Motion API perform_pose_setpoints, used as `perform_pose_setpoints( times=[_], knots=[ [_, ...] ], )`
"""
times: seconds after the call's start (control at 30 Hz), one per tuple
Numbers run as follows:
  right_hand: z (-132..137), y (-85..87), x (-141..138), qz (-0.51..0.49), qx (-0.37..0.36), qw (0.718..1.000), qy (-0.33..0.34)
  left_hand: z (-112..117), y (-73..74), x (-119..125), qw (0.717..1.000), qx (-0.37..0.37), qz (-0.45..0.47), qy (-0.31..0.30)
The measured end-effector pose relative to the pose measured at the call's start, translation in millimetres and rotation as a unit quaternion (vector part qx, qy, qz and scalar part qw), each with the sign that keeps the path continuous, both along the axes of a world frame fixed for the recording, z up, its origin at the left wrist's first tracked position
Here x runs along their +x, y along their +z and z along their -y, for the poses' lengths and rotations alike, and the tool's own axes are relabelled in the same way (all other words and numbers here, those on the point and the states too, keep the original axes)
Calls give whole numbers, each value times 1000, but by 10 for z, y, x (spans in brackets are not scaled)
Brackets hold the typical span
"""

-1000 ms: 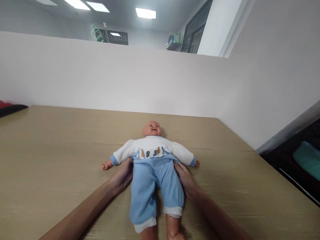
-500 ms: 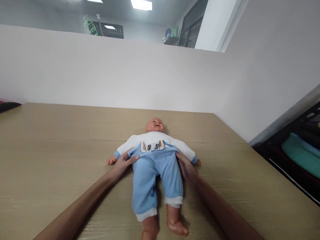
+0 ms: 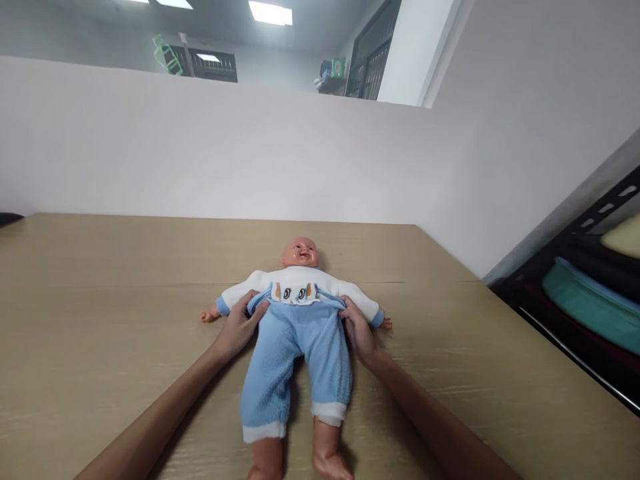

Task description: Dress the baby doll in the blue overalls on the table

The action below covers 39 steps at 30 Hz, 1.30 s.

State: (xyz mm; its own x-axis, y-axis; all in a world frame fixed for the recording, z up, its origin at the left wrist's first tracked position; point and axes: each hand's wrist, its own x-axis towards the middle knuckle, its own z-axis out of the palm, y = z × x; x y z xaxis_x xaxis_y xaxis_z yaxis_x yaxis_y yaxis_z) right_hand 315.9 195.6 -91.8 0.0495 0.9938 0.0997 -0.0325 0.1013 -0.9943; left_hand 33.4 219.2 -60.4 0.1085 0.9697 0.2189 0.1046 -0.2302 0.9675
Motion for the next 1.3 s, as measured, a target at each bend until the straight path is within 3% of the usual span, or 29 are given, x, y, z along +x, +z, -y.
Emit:
perform_pose_setpoints(
  times=[0.13,0.3,0.43,0.63,0.8,0.9,1.0,1.1,1.17,1.23,1.3],
  knots=[
    [64,181,65,-1,4,1000,17,10,3,-111,1000,16,-4,-18],
    [70,436,155,36,9,999,33,10,34,-181,997,-30,63,-23],
    [-32,479,183,83,23,996,28,-4,34,-162,996,-40,75,-10],
    [-263,469,175,217,17,975,-37,16,36,-144,996,-28,81,-6],
    [-442,695,-109,285,92,952,-67,13,-31,-141,995,5,103,16],
    [-664,907,-509,315,184,931,-11,12,-74,-128,991,25,117,52],
    [-990,1055,-992,365,246,885,153,14,-108,-117,991,33,107,79],
    [-1325,1056,-1433,462,277,776,328,13,-130,-110,989,24,111,92],
    [-1489,989,-1654,499,292,712,398,16,-131,-109,990,21,114,82],
    [-1581,916,-1795,503,302,687,428,25,-121,-108,991,29,110,74],
    [-1612,885,-1843,501,313,681,433,36,-108,-108,991,36,106,70]
  ],
)
